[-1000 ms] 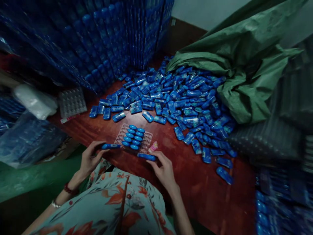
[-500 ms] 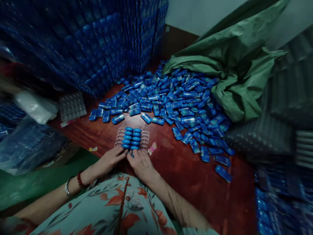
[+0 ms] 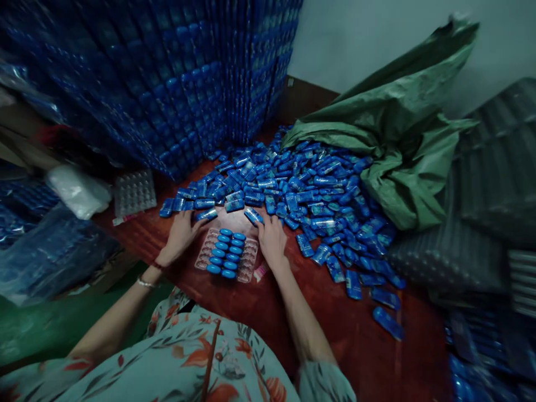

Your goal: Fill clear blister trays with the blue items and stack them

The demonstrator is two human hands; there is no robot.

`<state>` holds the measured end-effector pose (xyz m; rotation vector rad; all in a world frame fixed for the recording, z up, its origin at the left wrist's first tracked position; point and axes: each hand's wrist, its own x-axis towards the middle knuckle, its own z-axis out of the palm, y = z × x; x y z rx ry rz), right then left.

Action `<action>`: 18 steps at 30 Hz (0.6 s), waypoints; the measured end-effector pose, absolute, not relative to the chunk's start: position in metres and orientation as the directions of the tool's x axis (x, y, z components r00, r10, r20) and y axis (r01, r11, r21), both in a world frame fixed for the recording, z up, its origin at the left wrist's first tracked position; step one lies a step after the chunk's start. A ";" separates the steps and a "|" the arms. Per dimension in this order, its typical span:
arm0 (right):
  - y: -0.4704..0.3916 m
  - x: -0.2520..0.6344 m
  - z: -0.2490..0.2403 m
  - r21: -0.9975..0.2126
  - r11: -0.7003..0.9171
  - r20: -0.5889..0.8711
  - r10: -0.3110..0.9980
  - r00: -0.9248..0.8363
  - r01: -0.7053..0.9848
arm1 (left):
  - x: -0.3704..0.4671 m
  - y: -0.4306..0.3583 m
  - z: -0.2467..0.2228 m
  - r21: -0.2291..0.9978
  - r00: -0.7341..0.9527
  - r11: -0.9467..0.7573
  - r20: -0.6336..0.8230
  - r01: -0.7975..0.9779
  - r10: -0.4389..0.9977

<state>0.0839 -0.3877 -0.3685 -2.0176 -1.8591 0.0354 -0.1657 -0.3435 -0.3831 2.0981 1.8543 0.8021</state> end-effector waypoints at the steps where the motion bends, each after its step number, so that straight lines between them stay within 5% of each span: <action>1: -0.372 0.084 -0.370 -0.282 -0.073 0.188 0.974 0.130 0.957 | -0.161 -0.334 -0.386 0.477 0.035 -0.139 0.221 0.868 0.975; 5: -0.349 0.083 -0.380 -0.327 -0.039 0.128 0.988 0.085 0.944 | -0.149 -0.331 -0.393 0.462 0.019 -0.089 0.154 0.883 0.988; 12: -0.417 0.104 -0.384 -0.783 -0.032 0.151 0.959 0.239 0.621 | -0.178 -0.374 -0.389 0.795 0.061 -0.300 0.317 0.527 0.946; 18: -0.446 0.108 -0.373 -0.764 0.027 0.123 0.987 0.104 0.645 | -0.183 -0.374 -0.383 0.784 0.224 -0.378 0.306 0.492 0.925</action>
